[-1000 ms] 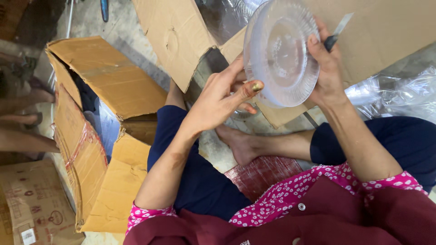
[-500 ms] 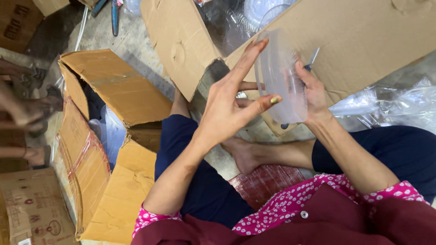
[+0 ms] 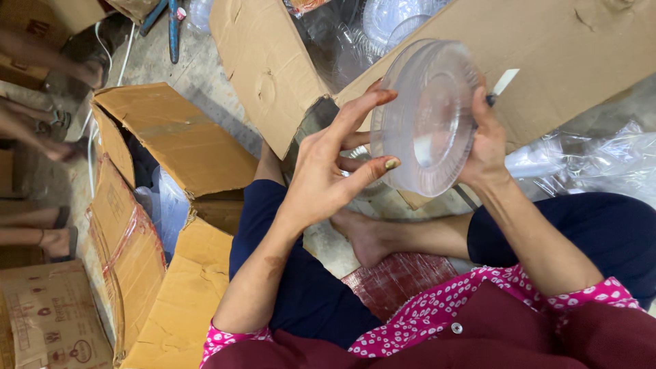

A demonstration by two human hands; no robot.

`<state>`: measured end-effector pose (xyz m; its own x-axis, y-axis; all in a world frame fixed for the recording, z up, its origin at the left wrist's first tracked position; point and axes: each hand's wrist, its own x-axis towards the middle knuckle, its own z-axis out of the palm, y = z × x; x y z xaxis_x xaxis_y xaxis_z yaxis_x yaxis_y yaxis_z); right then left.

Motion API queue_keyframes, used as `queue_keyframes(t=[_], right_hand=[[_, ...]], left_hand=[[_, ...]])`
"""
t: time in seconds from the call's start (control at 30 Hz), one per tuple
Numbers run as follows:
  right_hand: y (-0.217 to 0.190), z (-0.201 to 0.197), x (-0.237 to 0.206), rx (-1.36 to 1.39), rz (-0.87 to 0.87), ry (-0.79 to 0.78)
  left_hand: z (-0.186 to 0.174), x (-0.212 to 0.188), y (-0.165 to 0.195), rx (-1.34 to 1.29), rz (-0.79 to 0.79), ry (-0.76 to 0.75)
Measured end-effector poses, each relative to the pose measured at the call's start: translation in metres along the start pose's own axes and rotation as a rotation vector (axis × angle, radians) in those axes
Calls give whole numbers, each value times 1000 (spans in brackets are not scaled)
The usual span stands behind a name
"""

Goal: The person sits on the floor and uses a utility knife to trim the edges of clear plastic plates. They pick up plates from a cardboard box, rotate them, and carefully cut along the rim before placing them back into the box.

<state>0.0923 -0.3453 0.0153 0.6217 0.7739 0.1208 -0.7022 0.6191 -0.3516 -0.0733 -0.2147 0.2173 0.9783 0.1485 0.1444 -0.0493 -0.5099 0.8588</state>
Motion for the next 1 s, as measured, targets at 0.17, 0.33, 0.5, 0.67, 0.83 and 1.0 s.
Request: queue_keyframes(t=[0.17,0.33,0.5,0.67,0.83,1.0], right_hand=[[-14,27,-3,-273,-217,-74],[-13,30,-6,-348,-260,-53],[-8,23,-7,-492,-383,1],[-8,28,-15,-800,-527,66],[-17,32,-12,-629,-437,-33],[-24,29,-4,-681,-246,2]], left_hand=[[0,0,1,119,63,45],[7,1,-1,262,53,108],[13,0,-5,269,23,123],[21,6,-25,346,27,177],[18,7,-53,270,-129,197],[10,3,-53,113,-76,80]])
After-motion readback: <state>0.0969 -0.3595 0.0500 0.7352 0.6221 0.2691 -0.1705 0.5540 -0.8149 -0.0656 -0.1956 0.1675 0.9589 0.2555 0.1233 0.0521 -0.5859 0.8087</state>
